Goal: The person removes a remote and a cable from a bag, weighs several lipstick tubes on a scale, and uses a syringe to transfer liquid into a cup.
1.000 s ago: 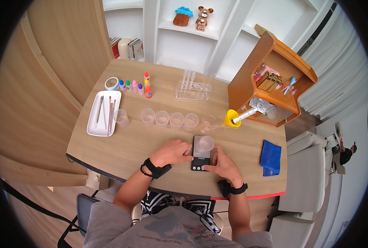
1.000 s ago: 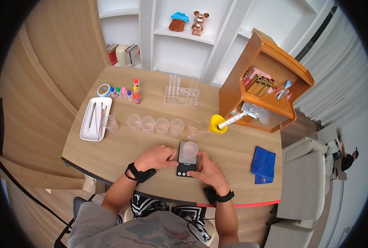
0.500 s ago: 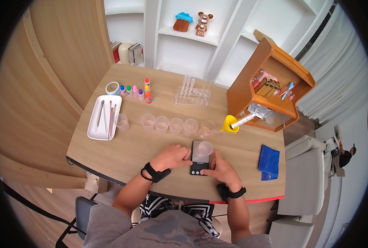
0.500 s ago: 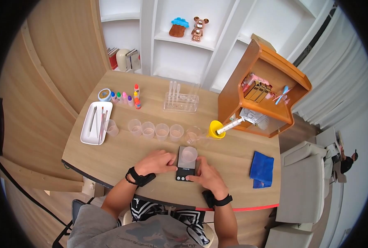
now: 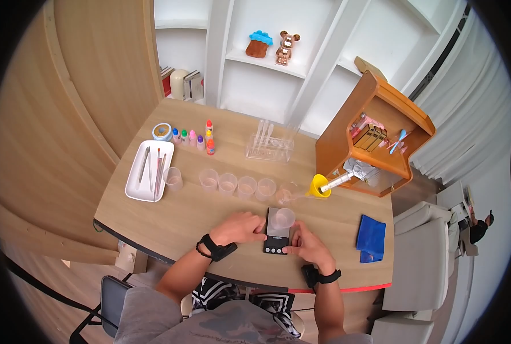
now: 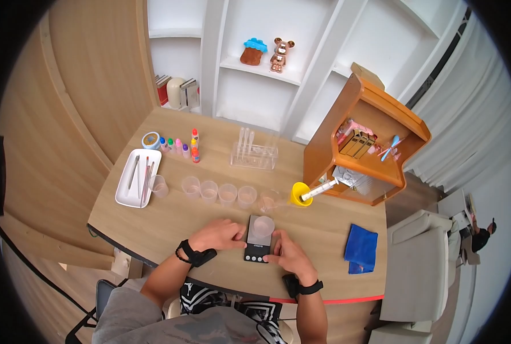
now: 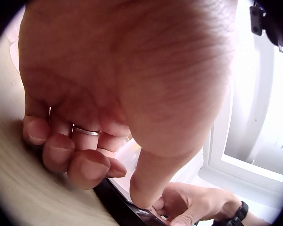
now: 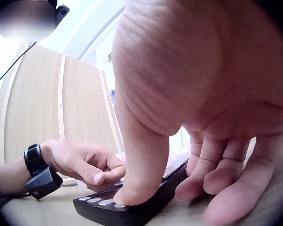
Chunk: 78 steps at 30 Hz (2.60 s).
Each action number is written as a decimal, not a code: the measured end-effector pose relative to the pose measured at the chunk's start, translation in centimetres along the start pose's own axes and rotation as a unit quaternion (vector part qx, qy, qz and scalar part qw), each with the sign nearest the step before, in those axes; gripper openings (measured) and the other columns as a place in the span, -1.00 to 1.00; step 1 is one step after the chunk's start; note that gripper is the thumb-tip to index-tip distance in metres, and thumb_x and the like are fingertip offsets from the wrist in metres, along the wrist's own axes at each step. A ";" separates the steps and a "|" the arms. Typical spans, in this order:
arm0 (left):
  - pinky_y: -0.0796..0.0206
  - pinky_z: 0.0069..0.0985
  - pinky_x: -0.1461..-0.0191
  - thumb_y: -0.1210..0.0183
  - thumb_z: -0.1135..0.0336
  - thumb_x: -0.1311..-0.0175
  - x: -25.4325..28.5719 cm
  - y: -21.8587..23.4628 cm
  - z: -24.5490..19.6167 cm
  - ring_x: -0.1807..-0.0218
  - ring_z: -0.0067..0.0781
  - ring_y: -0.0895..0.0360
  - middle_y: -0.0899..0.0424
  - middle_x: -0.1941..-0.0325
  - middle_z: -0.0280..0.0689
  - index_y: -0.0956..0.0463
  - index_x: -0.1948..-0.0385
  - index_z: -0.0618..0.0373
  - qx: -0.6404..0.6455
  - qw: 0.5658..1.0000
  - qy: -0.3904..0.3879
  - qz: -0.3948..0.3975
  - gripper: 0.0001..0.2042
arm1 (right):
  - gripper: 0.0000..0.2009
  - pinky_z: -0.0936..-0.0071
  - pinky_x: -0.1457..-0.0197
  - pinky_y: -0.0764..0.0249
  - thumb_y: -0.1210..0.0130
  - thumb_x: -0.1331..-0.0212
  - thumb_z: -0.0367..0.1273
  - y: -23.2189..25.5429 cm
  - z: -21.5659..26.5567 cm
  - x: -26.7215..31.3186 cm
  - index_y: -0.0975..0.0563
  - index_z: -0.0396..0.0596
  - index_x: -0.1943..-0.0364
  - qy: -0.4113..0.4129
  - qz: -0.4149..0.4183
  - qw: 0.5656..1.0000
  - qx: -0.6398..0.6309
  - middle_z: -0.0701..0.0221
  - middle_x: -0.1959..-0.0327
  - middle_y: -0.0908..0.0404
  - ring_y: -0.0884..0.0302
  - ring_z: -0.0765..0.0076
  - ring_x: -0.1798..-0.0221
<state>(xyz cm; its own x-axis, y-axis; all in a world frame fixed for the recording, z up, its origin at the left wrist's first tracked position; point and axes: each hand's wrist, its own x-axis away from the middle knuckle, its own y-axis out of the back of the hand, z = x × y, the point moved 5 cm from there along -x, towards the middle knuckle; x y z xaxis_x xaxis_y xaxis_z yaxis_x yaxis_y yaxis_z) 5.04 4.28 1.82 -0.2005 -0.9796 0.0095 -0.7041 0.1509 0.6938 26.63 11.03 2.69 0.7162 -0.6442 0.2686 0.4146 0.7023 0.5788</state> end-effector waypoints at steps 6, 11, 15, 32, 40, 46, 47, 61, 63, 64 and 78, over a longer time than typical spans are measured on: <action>-0.36 -0.35 0.31 -0.38 0.13 -0.20 -1.0 -0.6 1.6 0.44 -0.30 -0.53 -0.58 0.50 -0.26 -0.51 0.34 0.16 0.108 0.993 -0.012 0.047 -0.69 | -0.32 0.47 0.30 -0.39 -0.50 -0.03 -0.26 -0.1 -1.3 0.0 -0.36 -0.14 -0.18 0.023 0.027 0.997 -0.069 0.46 0.48 -0.53 -0.46 0.47 0.40; -0.47 -0.33 0.11 -0.40 0.17 -0.20 -0.9 0.7 -0.3 0.22 -0.27 -0.61 -0.64 0.24 -0.22 -0.40 -0.05 0.14 0.120 0.992 -0.026 -0.003 -0.53 | -0.32 0.49 0.30 -0.40 -0.50 -0.03 -0.21 -0.1 -1.5 0.1 -0.38 -0.18 -0.17 0.019 0.010 0.998 -0.060 0.47 0.48 -0.53 -0.46 0.50 0.40; -0.35 -0.14 -0.26 -0.41 0.20 -0.14 -0.1 1.9 -5.1 -0.25 0.12 -0.43 -0.49 -0.14 -0.02 -0.29 -0.24 0.15 0.012 0.991 -0.070 -0.114 -0.35 | -0.32 0.48 0.30 -0.43 -0.50 -0.03 -0.20 -0.1 -2.1 0.1 -0.38 -0.19 -0.17 0.011 0.012 0.996 -0.083 0.45 0.47 -0.55 -0.48 0.49 0.39; -0.41 -0.14 -0.26 -0.42 0.33 -0.07 0.5 1.9 -5.8 -0.20 0.10 -0.51 -0.59 -0.13 -0.02 -0.47 -0.13 0.14 -0.059 0.989 -0.033 -0.129 -0.46 | -0.41 0.56 0.50 -0.45 -0.46 -0.10 -0.26 -0.1 -2.6 0.3 -0.42 -0.17 -0.15 0.017 0.031 0.987 -0.155 0.48 0.45 -0.52 -0.47 0.56 0.47; -0.40 -0.26 -0.26 -0.47 0.31 0.02 9.4 9.1 -3.3 -0.16 -0.03 -0.56 -0.65 -0.04 -0.13 -0.54 -0.05 0.15 -0.100 0.971 0.054 -0.211 -0.48 | -0.47 0.57 0.50 -0.47 -0.43 -0.13 -0.33 0.1 -2.3 0.4 -0.43 -0.18 -0.14 0.011 0.031 0.985 -0.167 0.50 0.44 -0.50 -0.48 0.59 0.43; -0.37 -0.20 -0.25 -0.51 0.33 0.10 12.6 14.7 0.1 -0.15 -0.02 -0.51 -0.63 -0.03 -0.14 -0.59 -0.01 0.12 -0.188 0.929 0.104 -0.301 -0.48 | -0.50 0.56 0.50 -0.47 -0.42 -0.14 -0.34 0.2 -1.9 0.5 -0.45 -0.17 -0.12 -0.006 0.028 0.985 -0.170 0.51 0.44 -0.51 -0.47 0.60 0.42; -0.35 -0.18 -0.26 -0.51 0.33 0.11 12.6 15.0 0.9 -0.17 -0.03 -0.49 -0.61 -0.06 -0.16 -0.61 -0.01 0.08 -0.208 0.922 0.114 -0.305 -0.48 | -0.50 0.56 0.50 -0.47 -0.42 -0.14 -0.34 0.2 -1.9 0.4 -0.45 -0.17 -0.12 -0.003 0.028 0.985 -0.170 0.51 0.44 -0.51 -0.47 0.60 0.42; -0.24 -0.15 -0.33 -0.50 0.35 0.11 9.2 15.5 6.9 -0.28 -0.04 -0.37 -0.51 -0.17 -0.18 -0.63 -0.05 -0.04 -0.237 0.918 0.149 -0.282 -0.46 | -0.53 0.57 0.49 -0.48 -0.41 -0.15 -0.33 0.1 -2.6 0.5 -0.48 -0.18 -0.08 0.016 0.020 0.981 -0.190 0.52 0.44 -0.52 -0.45 0.63 0.43; -0.21 -0.15 -0.37 -0.48 0.33 0.09 8.9 15.4 7.7 -0.31 -0.03 -0.35 -0.51 -0.21 -0.20 -0.63 -0.05 -0.07 -0.242 0.916 0.159 -0.279 -0.48 | -0.54 0.57 0.49 -0.48 -0.41 -0.15 -0.33 0.2 -2.7 0.6 -0.49 -0.17 -0.08 0.011 0.021 0.983 -0.183 0.51 0.44 -0.52 -0.45 0.63 0.43; -0.21 -0.15 -0.37 -0.48 0.33 0.09 8.8 15.4 8.0 -0.31 -0.03 -0.35 -0.51 -0.21 -0.20 -0.63 -0.05 -0.07 -0.242 0.915 0.157 -0.283 -0.48 | -0.54 0.57 0.50 -0.48 -0.41 -0.15 -0.34 0.1 -2.6 0.5 -0.49 -0.17 -0.08 0.005 0.024 0.984 -0.178 0.51 0.44 -0.53 -0.44 0.64 0.43; -0.13 -0.16 -0.42 -0.51 0.27 0.12 7.1 15.8 6.4 -0.36 -0.10 -0.33 -0.50 -0.24 -0.19 -0.52 -0.17 0.01 -0.242 0.924 0.085 -0.284 -0.34 | -0.55 0.58 0.49 -0.49 -0.41 -0.16 -0.34 0.0 -3.1 0.2 -0.50 -0.16 -0.08 0.008 0.024 0.980 -0.198 0.51 0.42 -0.55 -0.45 0.64 0.43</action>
<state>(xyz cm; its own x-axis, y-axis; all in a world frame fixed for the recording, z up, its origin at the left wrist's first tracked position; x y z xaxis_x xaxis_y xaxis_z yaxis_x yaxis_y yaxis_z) -11.87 0.52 8.24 0.2463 -0.8959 -0.3699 -0.2679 -0.4297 0.8623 28.51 11.83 0.41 0.7475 -0.6045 0.2754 0.5627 0.7965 0.2212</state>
